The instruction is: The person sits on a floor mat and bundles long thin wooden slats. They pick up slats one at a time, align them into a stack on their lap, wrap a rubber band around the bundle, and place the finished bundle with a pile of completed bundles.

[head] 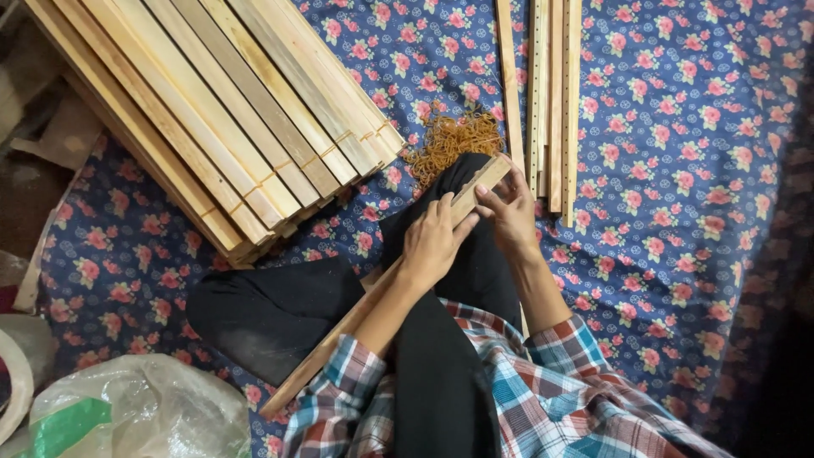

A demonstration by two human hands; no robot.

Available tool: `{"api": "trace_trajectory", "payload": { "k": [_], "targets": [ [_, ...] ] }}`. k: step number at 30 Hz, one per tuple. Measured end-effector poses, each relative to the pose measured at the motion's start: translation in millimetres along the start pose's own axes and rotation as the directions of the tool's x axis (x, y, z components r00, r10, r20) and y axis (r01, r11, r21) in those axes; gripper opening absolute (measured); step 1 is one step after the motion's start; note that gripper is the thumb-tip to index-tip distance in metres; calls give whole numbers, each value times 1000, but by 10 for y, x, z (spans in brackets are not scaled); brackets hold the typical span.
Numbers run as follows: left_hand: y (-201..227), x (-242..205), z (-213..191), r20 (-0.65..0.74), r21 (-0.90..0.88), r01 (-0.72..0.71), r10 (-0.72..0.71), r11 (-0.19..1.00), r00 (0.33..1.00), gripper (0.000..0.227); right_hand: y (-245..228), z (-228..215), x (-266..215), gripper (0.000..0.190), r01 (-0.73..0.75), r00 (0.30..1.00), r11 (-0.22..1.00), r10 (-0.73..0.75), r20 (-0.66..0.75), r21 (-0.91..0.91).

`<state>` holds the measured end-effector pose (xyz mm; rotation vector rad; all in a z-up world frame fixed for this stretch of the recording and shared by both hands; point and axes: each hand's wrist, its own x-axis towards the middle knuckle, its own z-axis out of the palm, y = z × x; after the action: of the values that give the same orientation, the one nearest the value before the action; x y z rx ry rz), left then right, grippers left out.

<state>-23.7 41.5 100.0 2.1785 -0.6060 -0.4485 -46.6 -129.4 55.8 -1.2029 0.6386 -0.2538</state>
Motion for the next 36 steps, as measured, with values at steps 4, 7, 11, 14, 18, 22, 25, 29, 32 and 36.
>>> {"api": "trace_trajectory", "payload": {
  "k": [4,7,11,14,18,22,25,29,32,36],
  "targets": [
    [27,173,-28,70,-48,126,-122,991,990,42,51,-15,53,40,-9,1000,998,8,-29,-56],
    [24,225,-70,112,-76,216,-207,974,972,43,72,-53,108,37,-18,999,995,14,-40,-95],
    [-30,236,-228,166,-108,334,-314,936,935,45,-114,-106,618,34,-14,999,989,7,-51,-148],
    [-79,238,-350,198,-127,416,-388,900,900,49,-200,50,1017,33,-13,999,983,4,-50,-182],
    [-139,144,-382,135,-178,405,-385,897,913,42,781,-15,2408,17,107,994,573,-81,74,-813],
    [-187,77,-446,173,-189,484,-456,855,873,42,1486,111,3260,19,169,984,218,11,175,-961],
    [-111,45,-606,199,-224,518,-482,825,853,44,1536,248,3330,14,154,987,81,33,157,-985],
    [-134,23,-626,199,-277,498,-458,822,867,45,1308,126,3128,16,213,977,143,-46,209,-967],
    [-145,30,-630,197,-282,484,-443,829,874,44,731,152,2715,15,142,988,311,-96,117,-940],
    [-135,26,-642,224,-261,498,-450,827,864,42,431,3,2462,28,135,983,443,-171,65,-886]
  ]
}}
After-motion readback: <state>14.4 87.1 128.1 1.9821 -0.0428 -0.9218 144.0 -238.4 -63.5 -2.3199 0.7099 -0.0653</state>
